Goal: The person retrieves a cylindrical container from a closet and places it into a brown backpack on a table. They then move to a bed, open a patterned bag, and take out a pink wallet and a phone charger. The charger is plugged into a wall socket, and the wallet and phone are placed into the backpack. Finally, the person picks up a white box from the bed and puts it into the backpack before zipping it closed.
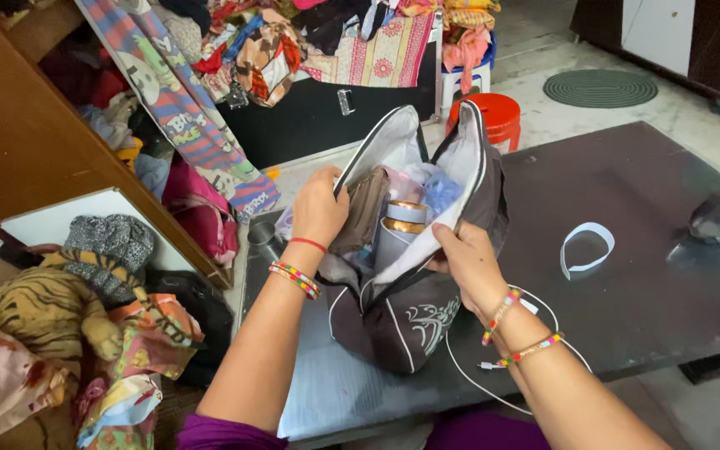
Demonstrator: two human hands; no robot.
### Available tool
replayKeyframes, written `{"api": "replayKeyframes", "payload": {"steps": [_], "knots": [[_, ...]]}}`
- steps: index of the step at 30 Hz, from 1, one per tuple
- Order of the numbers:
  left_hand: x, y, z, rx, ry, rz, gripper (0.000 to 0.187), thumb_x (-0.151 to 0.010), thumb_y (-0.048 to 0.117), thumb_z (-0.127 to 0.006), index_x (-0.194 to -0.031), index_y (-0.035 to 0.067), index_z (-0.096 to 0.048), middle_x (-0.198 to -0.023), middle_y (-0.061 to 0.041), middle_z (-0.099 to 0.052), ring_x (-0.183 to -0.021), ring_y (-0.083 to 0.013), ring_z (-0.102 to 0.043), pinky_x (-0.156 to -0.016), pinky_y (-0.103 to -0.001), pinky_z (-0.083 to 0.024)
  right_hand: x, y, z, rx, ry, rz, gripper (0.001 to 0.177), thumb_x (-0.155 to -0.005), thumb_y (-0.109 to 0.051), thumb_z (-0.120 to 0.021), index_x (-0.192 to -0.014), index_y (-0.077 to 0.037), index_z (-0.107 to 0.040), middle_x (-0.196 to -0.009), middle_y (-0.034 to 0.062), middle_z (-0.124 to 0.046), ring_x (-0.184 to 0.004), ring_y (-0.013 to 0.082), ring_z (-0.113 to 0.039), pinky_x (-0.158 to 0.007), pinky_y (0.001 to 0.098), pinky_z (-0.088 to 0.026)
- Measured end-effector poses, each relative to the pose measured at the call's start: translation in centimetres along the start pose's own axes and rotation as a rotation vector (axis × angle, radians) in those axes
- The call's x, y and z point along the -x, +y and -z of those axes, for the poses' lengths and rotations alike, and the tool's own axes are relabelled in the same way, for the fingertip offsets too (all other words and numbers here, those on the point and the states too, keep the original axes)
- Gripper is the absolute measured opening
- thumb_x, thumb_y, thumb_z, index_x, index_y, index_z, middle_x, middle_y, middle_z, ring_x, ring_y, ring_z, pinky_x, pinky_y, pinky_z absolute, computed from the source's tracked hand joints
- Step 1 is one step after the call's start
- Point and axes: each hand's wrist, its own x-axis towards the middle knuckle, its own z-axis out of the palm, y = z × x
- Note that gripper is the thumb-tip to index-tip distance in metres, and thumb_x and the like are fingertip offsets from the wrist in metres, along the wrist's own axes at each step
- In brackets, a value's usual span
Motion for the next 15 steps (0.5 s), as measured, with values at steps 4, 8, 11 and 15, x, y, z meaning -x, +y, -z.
{"api": "replayKeyframes", "payload": {"steps": [4, 8, 11, 15], "knots": [[2.0, 1.1, -0.3, 0.012, 0.078, -0.023, 0.035, -0.087, 0.006, -0.064, -0.121, 0.005, -0.067, -0.110, -0.022, -0.066, -0.106, -0.0422, -0.062, -0.092, -0.049, -0.051, 0.5, 0.0, -0.4, -0.001, 0.037, 0.034, 0.024, -0.100, -0.022, -0.057, -0.101, -0.002, -0.069, -0.087, 0.0040, -0.072, -0.071, 0.0118, -0.068, -0.065, 0.0301, -0.060], [4.3, 3.2, 0.3, 0.014, 0.084, 0.103, 0.043, -0.086, 0.005, -0.063, -0.129, 0.007, -0.066, -0.120, -0.018, -0.064, -0.116, -0.0385, -0.057, -0.096, -0.051, -0.046, 0.9, -0.8, -1.2, 0.090, 0.095, 0.039, 0.025, -0.099, -0.023, -0.060, -0.095, 0.000, -0.067, -0.078, 0.0067, -0.069, -0.062, 0.0145, -0.067, -0.055, 0.0291, -0.058], [6.4, 5.0, 1.3, -0.005, 0.165, 0.108, 0.041, -0.089, 0.012, -0.067, -0.129, 0.007, -0.066, -0.134, -0.019, -0.059, -0.126, -0.0382, -0.051, -0.102, -0.054, -0.037, 1.9, -1.0, -0.8, 0.148, 0.085, -0.002, 0.028, -0.098, -0.028, -0.064, -0.091, -0.001, -0.064, -0.074, 0.0064, -0.069, -0.061, 0.0136, -0.067, -0.054, 0.0259, -0.056], [9.2, 7.9, 3.0, 0.036, 0.210, 0.119, 0.035, -0.093, 0.020, -0.069, -0.126, 0.008, -0.067, -0.140, -0.020, -0.057, -0.136, -0.0397, -0.046, -0.111, -0.053, -0.031, 2.7, -0.6, 0.2, 0.155, 0.025, 0.002, 0.026, -0.094, -0.027, -0.070, -0.092, -0.003, -0.063, -0.072, 0.0052, -0.068, -0.062, 0.0117, -0.066, -0.053, 0.0243, -0.053]]}}
